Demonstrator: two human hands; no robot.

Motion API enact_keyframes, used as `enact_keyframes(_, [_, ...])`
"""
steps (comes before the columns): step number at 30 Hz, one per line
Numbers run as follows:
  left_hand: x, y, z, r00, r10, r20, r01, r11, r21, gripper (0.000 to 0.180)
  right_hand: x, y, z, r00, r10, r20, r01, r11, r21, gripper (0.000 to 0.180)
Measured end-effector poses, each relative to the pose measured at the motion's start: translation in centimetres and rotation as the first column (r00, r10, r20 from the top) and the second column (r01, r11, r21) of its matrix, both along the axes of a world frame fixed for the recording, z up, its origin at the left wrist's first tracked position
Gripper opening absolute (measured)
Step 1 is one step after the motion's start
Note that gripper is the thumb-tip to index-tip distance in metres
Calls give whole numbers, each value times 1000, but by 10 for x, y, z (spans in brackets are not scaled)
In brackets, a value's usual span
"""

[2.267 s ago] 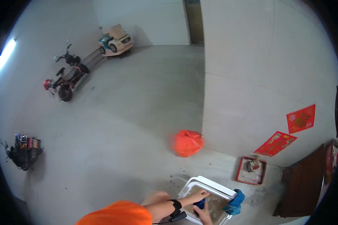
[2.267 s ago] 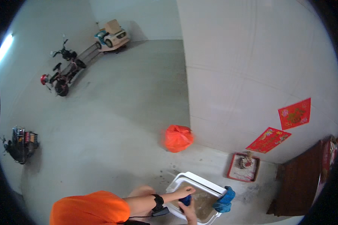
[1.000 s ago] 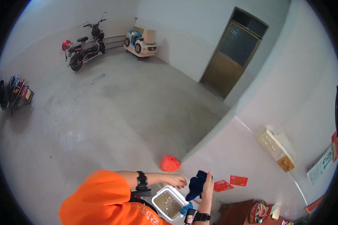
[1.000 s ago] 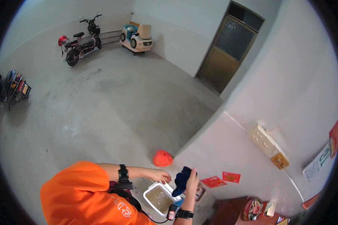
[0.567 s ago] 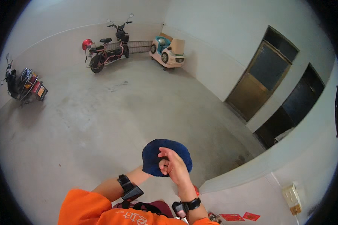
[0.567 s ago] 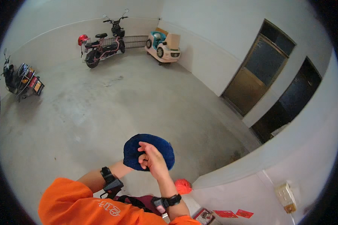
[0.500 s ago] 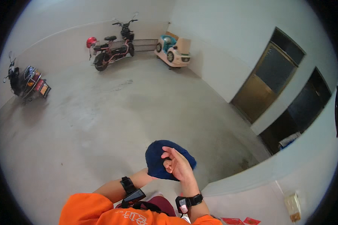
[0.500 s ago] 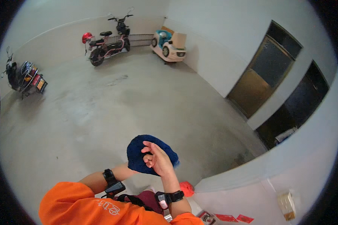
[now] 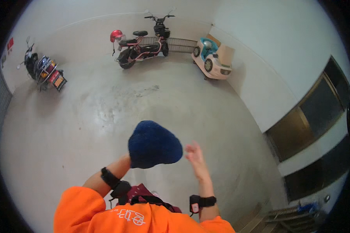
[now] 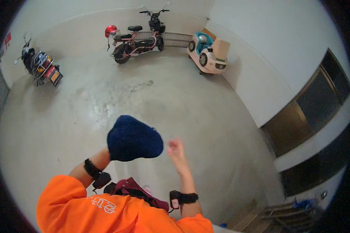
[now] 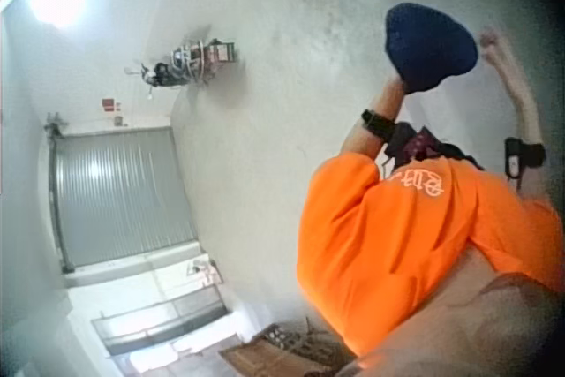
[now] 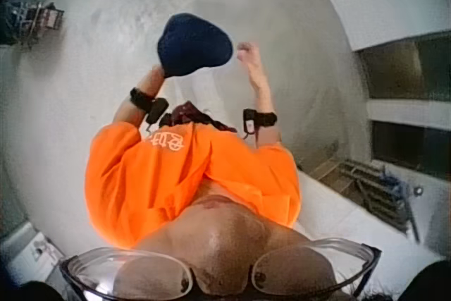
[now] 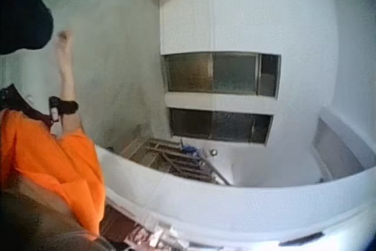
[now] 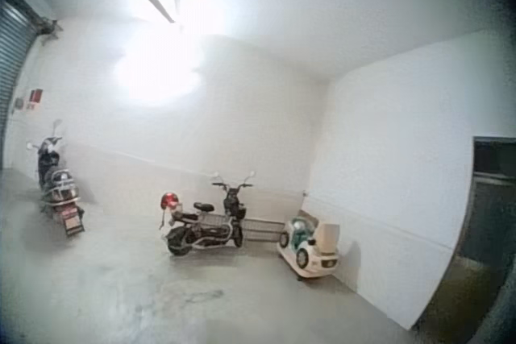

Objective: Cleaning wooden bench and wall tiles with a cloth and bucket of water.

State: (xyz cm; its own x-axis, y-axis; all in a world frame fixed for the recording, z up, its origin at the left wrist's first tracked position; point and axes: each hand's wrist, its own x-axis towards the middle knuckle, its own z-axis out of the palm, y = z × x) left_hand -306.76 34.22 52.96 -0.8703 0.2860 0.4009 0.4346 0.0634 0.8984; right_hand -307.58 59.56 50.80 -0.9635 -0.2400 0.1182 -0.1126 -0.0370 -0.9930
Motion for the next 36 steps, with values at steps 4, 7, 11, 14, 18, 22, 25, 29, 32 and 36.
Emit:
enact_keyframes(4, [-56, -46, -7, 972, 221, -78, -231, 962, -148, 45, -111, -77, 9, 825, 527, 204, -553, 828, 97, 69])
enact_keyframes(7, [-109, -73, -14, 938, 316, -143, -342, 910, -234, 45, -192, -125, 17, 738, 659, 145, -652, 640, 406, 68])
enact_keyframes(11, [-199, -73, -24, 914, 304, -267, -387, 849, -358, 45, -303, -155, 9, 602, 771, 206, -765, 483, 426, 71])
enact_keyframes(14, [-305, -45, -16, 943, 256, -214, -308, 915, -260, 44, -390, -138, 22, 704, 671, 233, -700, 598, 391, 53])
enact_keyframes(18, [-438, -6, -12, 986, 28, -163, -37, 998, -56, 55, -491, -79, 54, 935, 343, -89, -294, 891, 346, 25])
enact_keyframes(22, [-554, 44, -20, 954, -238, 179, 252, 966, -55, 65, -581, -13, 82, 922, 140, -361, 62, 867, 494, 21])
enact_keyframes(25, [-636, 80, 1, 992, -129, 9, 127, 956, -263, 65, -652, 29, 97, 897, 221, -383, 6, 860, 509, 18])
enact_keyframes(29, [-759, 77, 10, 805, -308, 507, 329, 943, 50, 49, -784, 57, 110, 937, 165, -307, -1, 882, 471, 27])
enact_keyframes(32, [-833, 61, -4, 808, -236, 540, 228, 970, 84, 49, -899, 59, 121, 929, 253, -270, -83, 853, 515, 32])
enact_keyframes(36, [-920, 54, -59, 745, -149, 651, 88, 988, 125, 52, -1014, 36, 107, 908, 282, -309, -80, 841, 535, 34])
